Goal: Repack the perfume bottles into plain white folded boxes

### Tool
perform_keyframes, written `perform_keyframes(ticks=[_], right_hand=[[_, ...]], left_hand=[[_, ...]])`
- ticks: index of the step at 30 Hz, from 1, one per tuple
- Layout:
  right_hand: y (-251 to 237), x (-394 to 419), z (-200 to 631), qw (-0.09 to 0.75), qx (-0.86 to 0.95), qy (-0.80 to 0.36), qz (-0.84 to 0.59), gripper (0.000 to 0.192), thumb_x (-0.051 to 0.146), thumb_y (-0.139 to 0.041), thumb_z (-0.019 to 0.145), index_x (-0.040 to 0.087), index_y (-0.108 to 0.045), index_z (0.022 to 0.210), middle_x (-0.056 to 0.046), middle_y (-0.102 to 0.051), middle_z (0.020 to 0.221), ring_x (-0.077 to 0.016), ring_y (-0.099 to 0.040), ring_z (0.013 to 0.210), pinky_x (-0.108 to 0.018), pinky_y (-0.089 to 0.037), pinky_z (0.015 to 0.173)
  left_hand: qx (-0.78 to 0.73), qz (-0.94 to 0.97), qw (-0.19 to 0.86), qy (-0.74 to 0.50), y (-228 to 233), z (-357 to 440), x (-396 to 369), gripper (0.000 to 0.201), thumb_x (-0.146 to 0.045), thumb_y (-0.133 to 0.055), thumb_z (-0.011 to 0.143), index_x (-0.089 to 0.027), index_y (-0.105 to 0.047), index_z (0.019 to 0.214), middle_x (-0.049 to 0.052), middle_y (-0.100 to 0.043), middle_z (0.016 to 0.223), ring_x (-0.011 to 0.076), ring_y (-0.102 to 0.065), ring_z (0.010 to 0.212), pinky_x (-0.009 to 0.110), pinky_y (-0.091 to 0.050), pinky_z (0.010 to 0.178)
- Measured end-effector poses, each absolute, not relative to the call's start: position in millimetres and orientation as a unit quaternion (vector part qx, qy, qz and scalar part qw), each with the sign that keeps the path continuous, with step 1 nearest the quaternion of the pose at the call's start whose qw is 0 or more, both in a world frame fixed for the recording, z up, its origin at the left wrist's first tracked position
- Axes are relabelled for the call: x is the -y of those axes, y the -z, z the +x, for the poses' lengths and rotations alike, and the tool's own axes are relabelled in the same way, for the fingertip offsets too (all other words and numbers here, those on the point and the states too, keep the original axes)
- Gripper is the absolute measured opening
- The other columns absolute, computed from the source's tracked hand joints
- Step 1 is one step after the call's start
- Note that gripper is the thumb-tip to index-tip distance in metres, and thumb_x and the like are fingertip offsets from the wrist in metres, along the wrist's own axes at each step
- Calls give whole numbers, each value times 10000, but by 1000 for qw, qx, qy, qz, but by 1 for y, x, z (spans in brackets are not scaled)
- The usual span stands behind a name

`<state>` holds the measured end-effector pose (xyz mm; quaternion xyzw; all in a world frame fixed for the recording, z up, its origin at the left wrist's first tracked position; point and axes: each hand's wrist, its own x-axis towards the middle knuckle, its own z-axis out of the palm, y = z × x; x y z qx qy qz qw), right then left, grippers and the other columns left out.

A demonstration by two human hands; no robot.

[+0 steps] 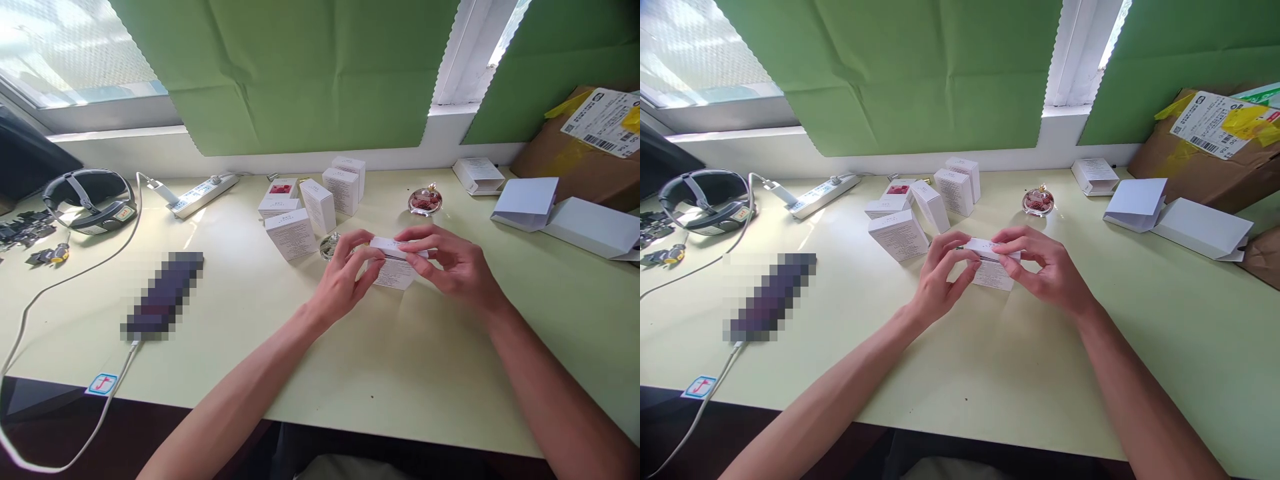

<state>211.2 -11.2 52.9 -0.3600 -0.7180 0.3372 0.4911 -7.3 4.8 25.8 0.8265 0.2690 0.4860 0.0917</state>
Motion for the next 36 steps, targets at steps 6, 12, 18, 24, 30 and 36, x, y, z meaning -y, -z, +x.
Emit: perform_keyframes(ticks=[6,12,18,24,30,36], right_hand=[[-55,12,212,479,718,-347,-365,212,197,-648,903,332,-757,1025,-24,-653,1186,-220,-628,1089,-356,-608,762],[-56,12,213,475,722,-347,-363,218,201,-638,907,337,-756,1030,-25,-646,1197,-224,-623,1103,-366,-606,776],[-56,12,215,465,733,-345,-357,246,184,-623,908,336,-754,1051,-31,-641,1209,-227,-622,1111,-367,-607,777],[-53,8,215,477,762,-275,-341,299,125,-633,862,327,-760,1041,-33,-665,1169,-227,-641,1056,-381,-588,768],[-40,6,210,539,759,-182,-315,354,103,-593,831,332,-784,1023,-45,-663,1179,-236,-648,1027,-372,-578,681],[-28,5,204,586,738,-140,-304,308,174,-588,856,336,-789,1024,-61,-675,1139,-251,-664,986,-362,-588,563]], left_hand=[[-271,815,84,-505,-26,-7,-6,177,-176,-579,950,-221,-531,1114,95,-501,1217,171,-625,1070,387,-583,909],[-281,799,104,-521,-25,-6,-5,183,-168,-633,919,-206,-531,1066,80,-520,1197,159,-620,1080,363,-613,879],[-279,780,157,-538,-24,-7,-7,275,-195,-648,915,-215,-503,1147,69,-524,1191,152,-614,1091,304,-645,792],[-244,808,95,-528,-22,-9,-12,238,-163,-585,948,-242,-580,1173,66,-509,1185,165,-622,1080,397,-608,928],[-230,815,96,-524,-21,-10,-15,254,-102,-606,922,-225,-599,1144,79,-505,1183,168,-608,1079,395,-590,924],[-221,814,107,-526,-20,-10,-17,242,-89,-608,915,-224,-593,1115,78,-496,1180,160,-596,1074,369,-590,894]])
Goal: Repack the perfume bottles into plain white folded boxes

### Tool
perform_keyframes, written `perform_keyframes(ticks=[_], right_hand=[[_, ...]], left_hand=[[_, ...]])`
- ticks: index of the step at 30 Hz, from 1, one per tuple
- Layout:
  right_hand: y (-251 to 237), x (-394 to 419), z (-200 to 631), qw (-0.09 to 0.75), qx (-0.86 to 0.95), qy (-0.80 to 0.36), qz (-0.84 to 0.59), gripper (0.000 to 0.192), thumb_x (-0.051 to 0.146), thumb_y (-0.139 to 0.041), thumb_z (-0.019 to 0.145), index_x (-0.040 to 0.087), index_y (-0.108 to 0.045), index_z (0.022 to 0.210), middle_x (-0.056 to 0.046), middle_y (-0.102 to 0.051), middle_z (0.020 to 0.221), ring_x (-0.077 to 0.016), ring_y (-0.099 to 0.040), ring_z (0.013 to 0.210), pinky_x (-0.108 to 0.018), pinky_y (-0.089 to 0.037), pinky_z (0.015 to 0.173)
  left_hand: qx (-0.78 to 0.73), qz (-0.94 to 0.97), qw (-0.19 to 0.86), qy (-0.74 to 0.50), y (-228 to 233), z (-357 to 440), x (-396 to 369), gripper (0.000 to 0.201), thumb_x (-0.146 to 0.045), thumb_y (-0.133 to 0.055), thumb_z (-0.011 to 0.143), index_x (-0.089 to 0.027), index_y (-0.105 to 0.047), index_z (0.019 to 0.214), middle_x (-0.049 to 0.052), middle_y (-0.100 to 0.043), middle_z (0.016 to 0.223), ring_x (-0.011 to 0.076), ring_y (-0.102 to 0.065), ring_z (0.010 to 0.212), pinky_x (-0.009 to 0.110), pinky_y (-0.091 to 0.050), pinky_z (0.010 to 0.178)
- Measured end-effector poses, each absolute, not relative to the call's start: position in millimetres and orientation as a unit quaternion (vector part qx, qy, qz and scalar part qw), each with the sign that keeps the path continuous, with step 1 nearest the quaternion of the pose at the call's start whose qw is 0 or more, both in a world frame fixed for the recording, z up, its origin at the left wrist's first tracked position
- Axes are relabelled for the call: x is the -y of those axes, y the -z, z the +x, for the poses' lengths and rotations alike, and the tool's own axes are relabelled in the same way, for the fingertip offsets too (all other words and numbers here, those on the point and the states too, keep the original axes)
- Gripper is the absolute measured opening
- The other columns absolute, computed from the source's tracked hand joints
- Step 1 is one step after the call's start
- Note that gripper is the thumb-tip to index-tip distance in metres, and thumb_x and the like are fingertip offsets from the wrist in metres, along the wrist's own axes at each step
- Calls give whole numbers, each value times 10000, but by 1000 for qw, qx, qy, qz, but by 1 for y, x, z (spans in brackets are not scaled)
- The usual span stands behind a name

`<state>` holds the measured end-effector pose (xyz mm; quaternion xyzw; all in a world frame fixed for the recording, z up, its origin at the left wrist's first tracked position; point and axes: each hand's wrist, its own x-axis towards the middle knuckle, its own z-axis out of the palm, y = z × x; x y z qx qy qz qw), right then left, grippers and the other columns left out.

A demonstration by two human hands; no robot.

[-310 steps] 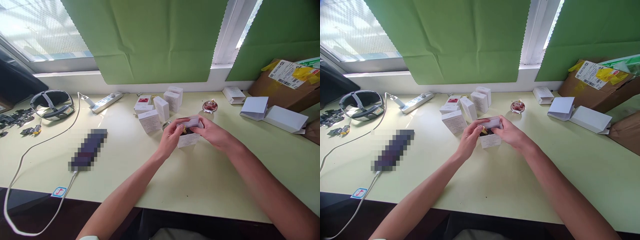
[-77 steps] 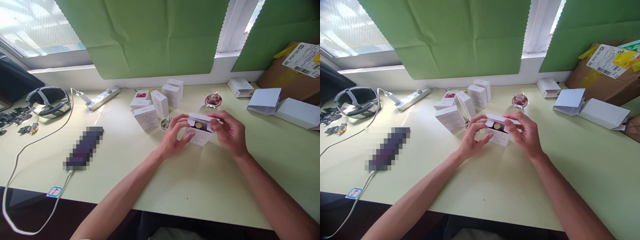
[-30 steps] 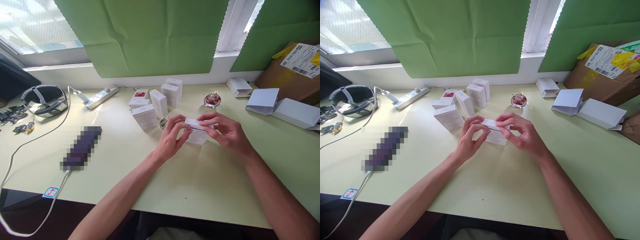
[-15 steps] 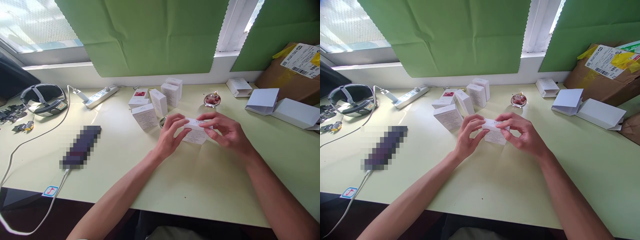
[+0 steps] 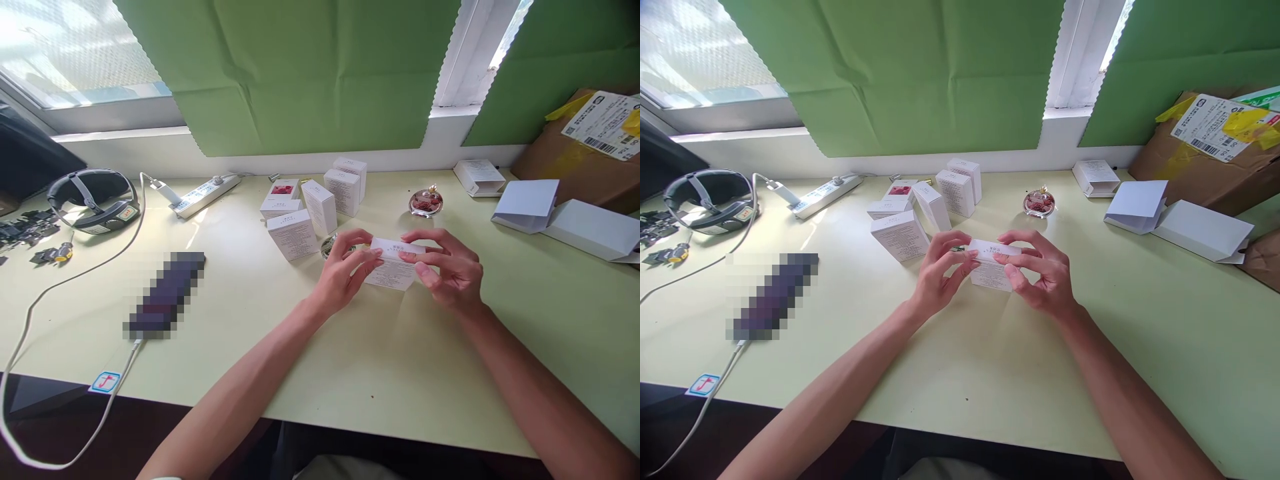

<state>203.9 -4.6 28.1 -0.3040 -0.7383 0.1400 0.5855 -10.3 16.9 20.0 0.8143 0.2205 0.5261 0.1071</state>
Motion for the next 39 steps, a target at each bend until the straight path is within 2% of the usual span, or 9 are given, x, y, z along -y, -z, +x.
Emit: perform_keyframes(ticks=[5,8,12,15,17,19,24,30,39], right_hand=[[-25,6,202,580,728,-143,-336,265,216,-604,863,359,-792,984,-49,-681,1132,-257,-672,954,-384,-585,548],[-26,8,201,578,727,-146,-341,258,216,-612,862,373,-789,965,-42,-680,1120,-262,-672,947,-392,-579,552],[-30,8,202,564,735,-133,-351,286,212,-673,828,379,-758,1044,-46,-657,1164,-285,-656,1041,-476,-599,771],[-33,4,207,525,766,-108,-354,504,237,-779,760,381,-669,1230,-62,-624,1233,-306,-621,1129,-530,-540,939],[-33,2,211,488,788,-112,-358,546,254,-802,758,377,-642,1266,-65,-614,1267,-306,-609,1162,-530,-518,975],[-31,-1,213,476,792,-118,-364,483,256,-783,793,378,-654,1243,-56,-619,1282,-295,-614,1166,-514,-522,969],[-23,-6,212,524,748,-124,-389,422,251,-754,832,395,-660,1217,-37,-645,1257,-275,-624,1137,-484,-566,874],[-17,-6,210,566,709,-163,-389,322,286,-769,819,388,-708,1118,-26,-617,1307,-261,-640,1114,-493,-587,883],[-18,-9,214,562,710,-195,-378,236,282,-796,790,372,-736,1000,-20,-636,1266,-273,-626,1146,-468,-596,818]], left_hand=[[-221,816,113,-523,-19,-10,-17,185,-112,-579,936,-232,-580,1077,72,-490,1166,150,-593,1049,312,-600,798],[-228,817,111,-518,-17,-9,-16,158,-146,-563,952,-236,-572,1081,74,-495,1180,159,-598,1067,343,-598,834],[-241,819,134,-504,-15,-9,-15,224,-188,-546,970,-240,-550,1189,102,-468,1316,193,-579,1173,436,-566,972],[-243,831,154,-475,-15,-11,-14,360,-194,-496,995,-285,-494,1343,109,-425,1412,201,-569,1212,455,-548,1012],[-236,841,166,-458,-15,-12,-14,397,-177,-455,1007,-312,-478,1380,106,-411,1435,200,-570,1215,437,-563,988],[-233,847,175,-445,-15,-13,-14,409,-148,-428,1010,-315,-489,1378,106,-402,1442,192,-576,1198,402,-582,944],[-265,842,165,-439,-11,-13,-14,413,-144,-464,998,-307,-493,1376,104,-409,1390,161,-603,1087,367,-598,870],[-271,842,161,-438,-11,-12,-14,427,-186,-496,994,-312,-463,1401,106,-396,1396,181,-596,1127,394,-587,899],[-253,840,156,-453,-12,-11,-13,384,-133,-527,966,-260,-528,1328,108,-423,1337,154,-612,1053,355,-586,872]])
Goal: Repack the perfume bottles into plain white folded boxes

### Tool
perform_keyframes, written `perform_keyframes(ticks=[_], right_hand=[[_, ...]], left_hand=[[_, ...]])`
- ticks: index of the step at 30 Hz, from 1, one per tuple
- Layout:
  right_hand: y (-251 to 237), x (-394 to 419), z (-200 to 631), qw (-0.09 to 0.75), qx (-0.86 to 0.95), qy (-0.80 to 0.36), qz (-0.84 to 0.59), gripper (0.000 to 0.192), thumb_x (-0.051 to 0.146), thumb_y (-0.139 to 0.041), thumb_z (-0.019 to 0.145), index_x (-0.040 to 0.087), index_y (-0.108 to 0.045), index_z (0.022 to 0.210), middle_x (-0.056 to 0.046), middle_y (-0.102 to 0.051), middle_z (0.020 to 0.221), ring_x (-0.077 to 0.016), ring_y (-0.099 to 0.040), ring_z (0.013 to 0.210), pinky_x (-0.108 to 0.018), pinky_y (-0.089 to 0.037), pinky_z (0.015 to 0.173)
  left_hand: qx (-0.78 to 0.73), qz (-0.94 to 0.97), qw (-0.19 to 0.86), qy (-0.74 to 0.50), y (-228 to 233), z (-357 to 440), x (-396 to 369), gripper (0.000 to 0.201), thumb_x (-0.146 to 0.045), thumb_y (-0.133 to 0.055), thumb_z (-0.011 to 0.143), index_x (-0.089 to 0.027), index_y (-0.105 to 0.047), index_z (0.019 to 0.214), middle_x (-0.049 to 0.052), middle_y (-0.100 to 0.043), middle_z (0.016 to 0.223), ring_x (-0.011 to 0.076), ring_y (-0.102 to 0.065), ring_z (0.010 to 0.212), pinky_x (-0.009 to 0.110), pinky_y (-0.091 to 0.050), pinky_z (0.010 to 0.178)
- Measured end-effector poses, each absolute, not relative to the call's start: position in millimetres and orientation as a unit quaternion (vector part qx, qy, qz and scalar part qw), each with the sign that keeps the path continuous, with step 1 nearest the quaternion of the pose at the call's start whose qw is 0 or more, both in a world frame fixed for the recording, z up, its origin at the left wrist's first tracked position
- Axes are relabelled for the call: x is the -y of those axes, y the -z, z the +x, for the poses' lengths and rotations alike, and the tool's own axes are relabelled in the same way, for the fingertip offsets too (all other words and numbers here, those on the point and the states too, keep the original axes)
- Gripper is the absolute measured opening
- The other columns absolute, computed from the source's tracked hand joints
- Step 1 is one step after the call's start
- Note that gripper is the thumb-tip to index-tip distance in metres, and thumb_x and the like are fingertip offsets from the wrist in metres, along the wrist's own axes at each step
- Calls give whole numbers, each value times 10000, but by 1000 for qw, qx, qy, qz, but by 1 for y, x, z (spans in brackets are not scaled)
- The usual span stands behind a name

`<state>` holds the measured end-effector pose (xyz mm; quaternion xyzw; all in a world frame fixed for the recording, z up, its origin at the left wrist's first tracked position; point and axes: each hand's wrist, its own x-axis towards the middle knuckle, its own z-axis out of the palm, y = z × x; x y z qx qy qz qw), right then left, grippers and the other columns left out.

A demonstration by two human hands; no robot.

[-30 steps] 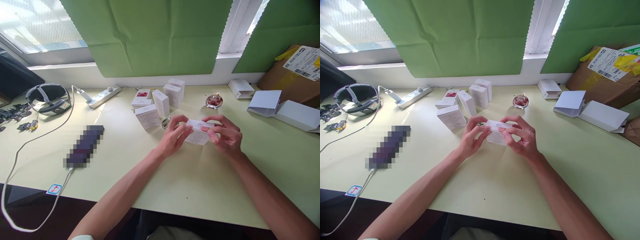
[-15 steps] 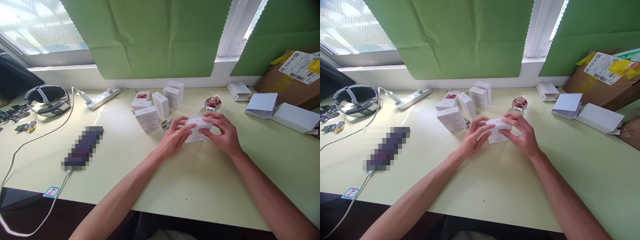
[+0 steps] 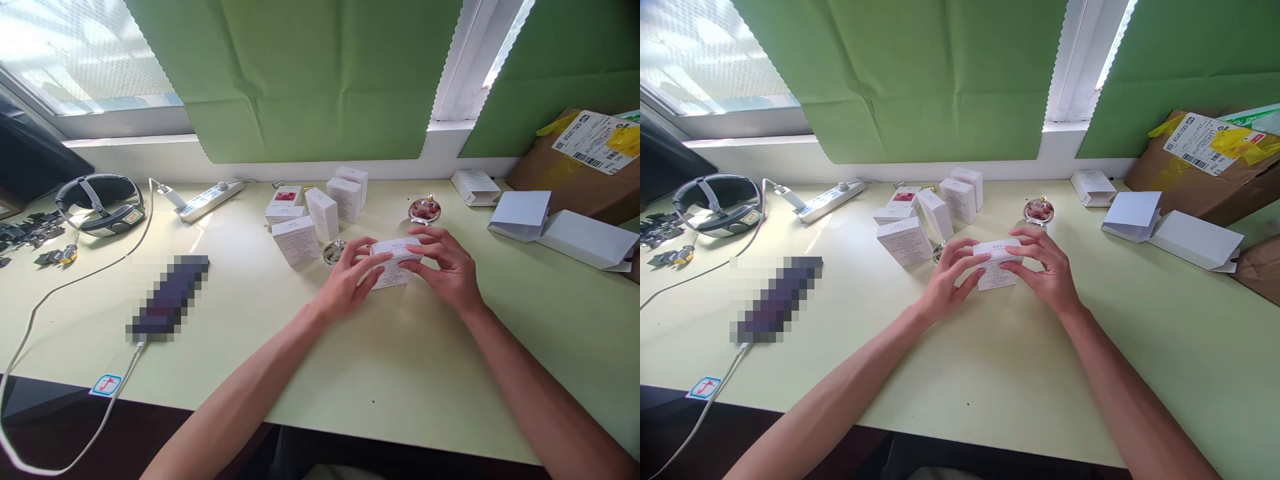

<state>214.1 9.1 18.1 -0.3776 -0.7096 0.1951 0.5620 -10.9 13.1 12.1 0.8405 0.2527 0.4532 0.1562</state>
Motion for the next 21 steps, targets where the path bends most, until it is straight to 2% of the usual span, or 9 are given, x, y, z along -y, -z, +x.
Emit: perform_keyframes(ticks=[4,7,9,12,16,19,21], right_hand=[[-22,-7,218,544,723,-216,-368,247,239,-796,787,369,-738,989,-21,-630,1284,-280,-600,1192,-457,-580,815],[-30,-4,220,535,719,-246,-368,204,278,-791,794,355,-751,979,-18,-625,1328,-280,-610,1185,-473,-557,892],[-35,-3,221,549,689,-286,-378,156,366,-712,865,335,-757,1011,-30,-625,1345,-273,-623,1171,-471,-540,940],[-35,-6,222,576,616,-367,-391,285,454,-535,967,312,-716,1135,-50,-655,1299,-247,-657,1114,-442,-536,945],[-27,-10,218,540,593,-437,-408,298,467,-550,949,304,-678,1164,-43,-686,1226,-234,-662,1067,-375,-557,856],[-23,-9,212,504,598,-469,-411,300,460,-558,940,309,-665,1176,-38,-687,1219,-230,-666,1008,-339,-563,760],[-23,-8,209,495,590,-489,-410,293,447,-570,934,312,-658,1178,-33,-683,1223,-225,-662,1002,-329,-556,755]], left_hand=[[-247,837,151,-465,-13,-9,-12,347,-116,-556,943,-244,-570,1266,99,-441,1303,152,-617,1044,354,-589,881],[-241,835,146,-473,-12,-9,-11,349,-112,-554,942,-239,-571,1266,98,-444,1298,162,-619,1081,365,-595,900],[-237,836,146,-472,-11,-9,-10,387,-124,-537,955,-262,-544,1316,98,-442,1314,168,-620,1103,376,-602,908],[-243,836,145,-470,-9,-10,-10,461,-160,-525,972,-308,-477,1406,96,-449,1330,183,-616,1127,408,-600,933],[-246,839,163,-456,-8,-12,-11,481,-157,-499,982,-338,-470,1426,92,-439,1362,194,-600,1171,438,-589,974],[-238,841,177,-452,-8,-13,-11,491,-139,-478,984,-345,-471,1430,90,-431,1363,191,-577,1203,422,-595,973],[-237,841,180,-452,-9,-13,-11,501,-128,-482,980,-345,-474,1431,91,-428,1365,188,-570,1204,401,-599,963]])
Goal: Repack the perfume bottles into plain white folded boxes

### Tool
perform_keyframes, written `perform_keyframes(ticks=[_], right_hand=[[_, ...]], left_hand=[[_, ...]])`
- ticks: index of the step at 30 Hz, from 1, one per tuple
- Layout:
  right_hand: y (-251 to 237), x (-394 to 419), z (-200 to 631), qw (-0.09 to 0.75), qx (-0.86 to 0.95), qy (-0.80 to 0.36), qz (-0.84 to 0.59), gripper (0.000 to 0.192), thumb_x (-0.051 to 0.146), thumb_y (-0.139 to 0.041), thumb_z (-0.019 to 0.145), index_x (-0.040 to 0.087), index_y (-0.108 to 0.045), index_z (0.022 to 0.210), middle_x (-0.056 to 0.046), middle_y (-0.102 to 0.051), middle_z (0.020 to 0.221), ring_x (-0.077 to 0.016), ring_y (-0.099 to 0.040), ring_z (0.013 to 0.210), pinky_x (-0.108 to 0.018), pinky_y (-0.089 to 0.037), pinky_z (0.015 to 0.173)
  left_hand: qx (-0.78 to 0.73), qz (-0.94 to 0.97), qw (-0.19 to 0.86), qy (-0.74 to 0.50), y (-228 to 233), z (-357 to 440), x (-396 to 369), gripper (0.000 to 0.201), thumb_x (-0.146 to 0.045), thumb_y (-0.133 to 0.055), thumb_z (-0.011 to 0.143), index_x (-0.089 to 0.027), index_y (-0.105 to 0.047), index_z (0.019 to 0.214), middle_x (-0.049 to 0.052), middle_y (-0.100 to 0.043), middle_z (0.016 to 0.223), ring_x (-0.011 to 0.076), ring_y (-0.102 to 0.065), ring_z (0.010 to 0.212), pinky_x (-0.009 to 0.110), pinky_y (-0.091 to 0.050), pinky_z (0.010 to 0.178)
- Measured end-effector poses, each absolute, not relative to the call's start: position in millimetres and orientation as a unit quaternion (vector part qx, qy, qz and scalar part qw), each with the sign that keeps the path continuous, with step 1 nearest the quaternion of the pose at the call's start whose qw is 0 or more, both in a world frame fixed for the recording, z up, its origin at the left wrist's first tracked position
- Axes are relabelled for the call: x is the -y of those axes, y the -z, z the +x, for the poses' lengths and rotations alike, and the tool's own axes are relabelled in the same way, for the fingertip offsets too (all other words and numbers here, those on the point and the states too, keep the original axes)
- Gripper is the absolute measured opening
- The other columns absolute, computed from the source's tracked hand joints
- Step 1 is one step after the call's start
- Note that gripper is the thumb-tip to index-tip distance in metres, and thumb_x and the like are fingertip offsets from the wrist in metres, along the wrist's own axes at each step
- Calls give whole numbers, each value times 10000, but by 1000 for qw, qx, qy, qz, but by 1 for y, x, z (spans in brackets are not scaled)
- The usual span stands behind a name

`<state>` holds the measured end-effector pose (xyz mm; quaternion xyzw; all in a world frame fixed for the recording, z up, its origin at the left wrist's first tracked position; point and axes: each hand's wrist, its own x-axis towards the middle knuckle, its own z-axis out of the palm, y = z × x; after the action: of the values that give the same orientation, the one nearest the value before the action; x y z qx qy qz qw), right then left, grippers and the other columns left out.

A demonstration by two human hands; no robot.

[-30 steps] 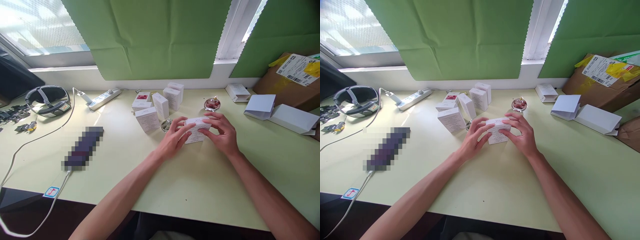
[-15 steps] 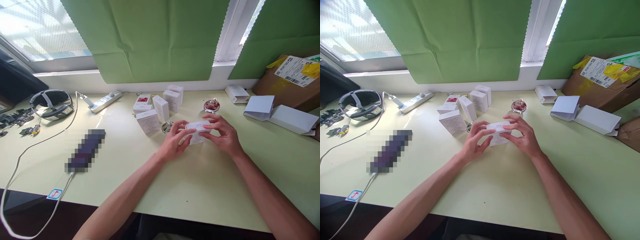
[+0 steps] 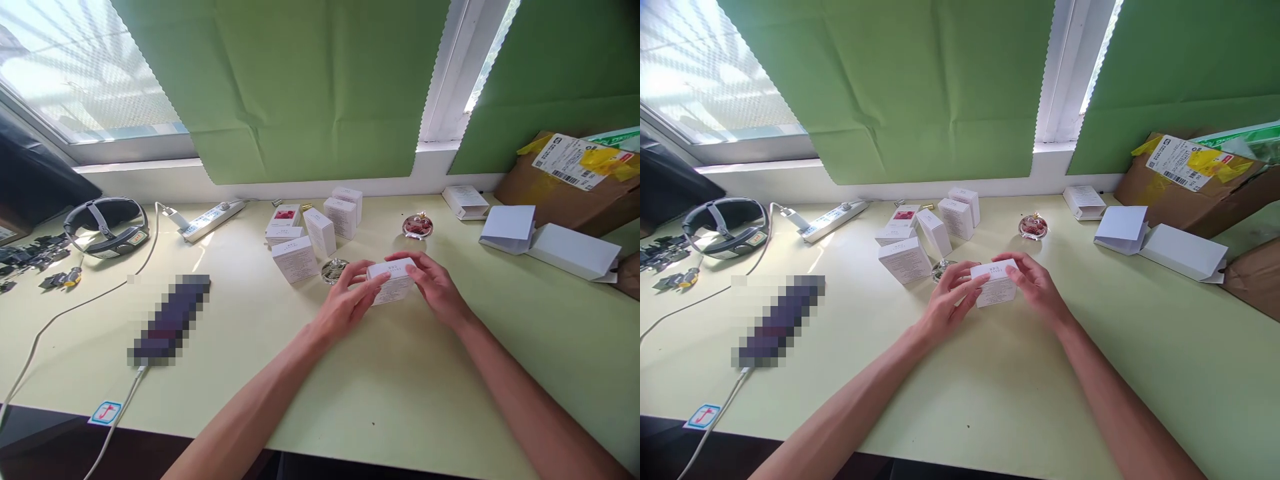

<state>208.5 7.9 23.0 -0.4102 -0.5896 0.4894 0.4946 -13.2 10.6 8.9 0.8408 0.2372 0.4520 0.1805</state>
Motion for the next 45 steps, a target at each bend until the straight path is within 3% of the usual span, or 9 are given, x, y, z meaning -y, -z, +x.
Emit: perform_keyframes(ticks=[10,14,17,21,26,30,35,45], right_hand=[[-25,-9,203,488,533,-575,-384,260,433,-579,929,306,-625,1152,-42,-671,1168,-205,-651,949,-316,-545,738],[-29,-7,215,437,577,-570,-388,387,464,-625,901,304,-590,1251,-71,-657,1244,-250,-639,1075,-367,-552,831],[-36,-7,226,393,624,-534,-414,412,445,-706,851,294,-621,1224,-67,-645,1245,-267,-600,1132,-365,-533,875],[-46,-9,238,369,672,-443,-466,318,422,-751,819,297,-682,1104,-28,-648,1090,-225,-599,984,-335,-497,842],[-59,-17,254,382,613,-458,-519,396,468,-772,783,301,-636,1116,-6,-687,887,-181,-593,767,-278,-461,601],[-70,-37,251,417,572,-387,-591,455,545,-772,746,285,-638,1095,12,-682,728,-150,-571,624,-296,-497,609],[-64,-77,224,446,596,-301,-597,507,580,-754,716,226,-616,1051,-24,-695,796,-168,-622,579,-339,-545,581],[-37,-131,187,442,615,-215,-616,368,496,-658,817,214,-594,1045,-71,-715,970,-175,-666,565,-341,-525,588]], left_hand=[[-254,828,175,-467,-7,-11,-8,434,-127,-495,969,-295,-544,1366,113,-445,1333,200,-578,1193,385,-571,978],[-253,834,179,-457,-5,-12,-7,481,-114,-491,968,-309,-512,1407,112,-420,1370,216,-543,1255,391,-557,1012],[-256,837,180,-449,-4,-13,-6,501,-122,-462,984,-340,-477,1435,97,-411,1389,223,-519,1286,401,-555,1021],[-268,838,179,-440,-3,-11,-4,522,-141,-468,990,-347,-428,1468,90,-408,1423,211,-529,1271,414,-539,1042],[-275,834,170,-447,-8,-9,-3,563,-197,-513,980,-316,-353,1507,118,-404,1456,214,-553,1247,437,-518,1054],[-270,848,176,-420,-10,-8,1,535,-198,-527,968,-279,-388,1478,122,-485,1386,199,-580,1201,407,-513,1043],[-270,866,182,-380,-11,-7,4,467,-200,-512,972,-249,-434,1430,117,-541,1326,190,-601,1158,361,-523,995],[-283,863,180,-377,-12,-8,3,407,-203,-498,972,-230,-467,1377,107,-572,1259,178,-616,1101,332,-533,947]])
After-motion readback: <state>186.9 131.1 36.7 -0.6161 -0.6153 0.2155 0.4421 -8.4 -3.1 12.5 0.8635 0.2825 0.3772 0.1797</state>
